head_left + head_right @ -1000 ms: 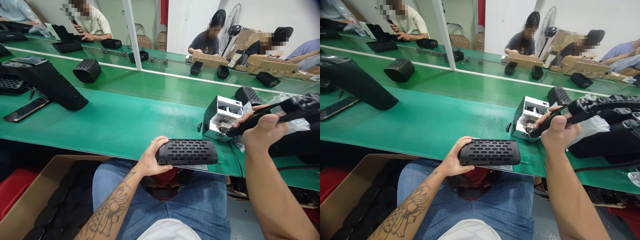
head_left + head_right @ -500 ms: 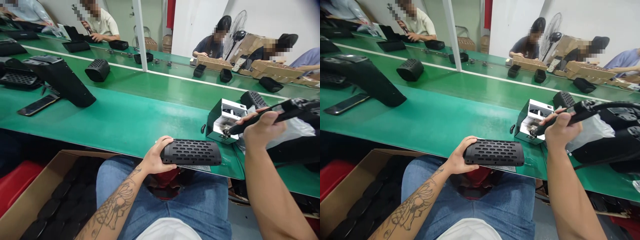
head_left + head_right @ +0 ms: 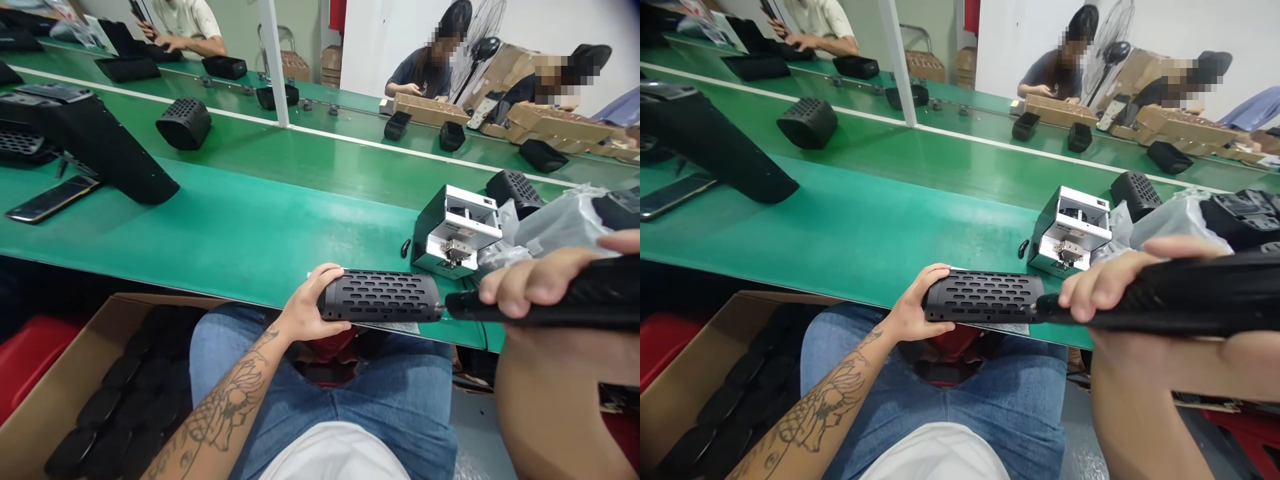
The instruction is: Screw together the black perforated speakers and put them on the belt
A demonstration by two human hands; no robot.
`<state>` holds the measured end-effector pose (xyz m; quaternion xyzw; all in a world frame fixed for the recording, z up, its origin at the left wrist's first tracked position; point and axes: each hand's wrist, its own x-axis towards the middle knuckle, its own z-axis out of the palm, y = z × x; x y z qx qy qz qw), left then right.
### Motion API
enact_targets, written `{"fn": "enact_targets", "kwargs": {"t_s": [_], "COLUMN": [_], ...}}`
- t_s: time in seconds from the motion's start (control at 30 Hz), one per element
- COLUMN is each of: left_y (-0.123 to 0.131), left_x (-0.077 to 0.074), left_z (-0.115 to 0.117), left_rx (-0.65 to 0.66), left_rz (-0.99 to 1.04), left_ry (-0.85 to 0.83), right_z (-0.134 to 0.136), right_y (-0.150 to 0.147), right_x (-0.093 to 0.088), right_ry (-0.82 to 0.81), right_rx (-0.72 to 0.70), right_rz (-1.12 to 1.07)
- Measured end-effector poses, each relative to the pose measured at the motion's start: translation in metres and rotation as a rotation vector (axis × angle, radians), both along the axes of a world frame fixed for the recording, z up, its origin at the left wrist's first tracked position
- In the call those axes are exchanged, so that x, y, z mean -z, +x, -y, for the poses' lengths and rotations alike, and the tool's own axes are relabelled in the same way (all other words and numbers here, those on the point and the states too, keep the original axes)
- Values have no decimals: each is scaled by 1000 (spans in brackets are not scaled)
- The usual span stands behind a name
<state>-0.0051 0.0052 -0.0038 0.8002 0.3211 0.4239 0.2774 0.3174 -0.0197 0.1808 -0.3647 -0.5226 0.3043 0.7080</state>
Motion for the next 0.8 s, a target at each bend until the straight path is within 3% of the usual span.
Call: {"fn": "enact_targets", "kwargs": {"t_s": [0.07,0.13,0.33,0.57,0.8], "left_y": [0,1,2,2,3], "left_x": [0,-1,-1,-2,-4], "left_z": [0,0,0,0,0], "left_rx": [0,2,-1,4,17], "left_rz": [3,11,12,0,22], "left_ry": [-4,-8,-19,-20,-11], "right_z": [13,20,20,11,9], "right_y": [-13,-30,-72,-74,-85], "right_x": [1,2,13,29,29], "right_ry": [30,12,-14,-23,-44], "right_rx": [-318,-473,-341,-432,-421], "right_rz": [89,146,-17,-18,-59]}}
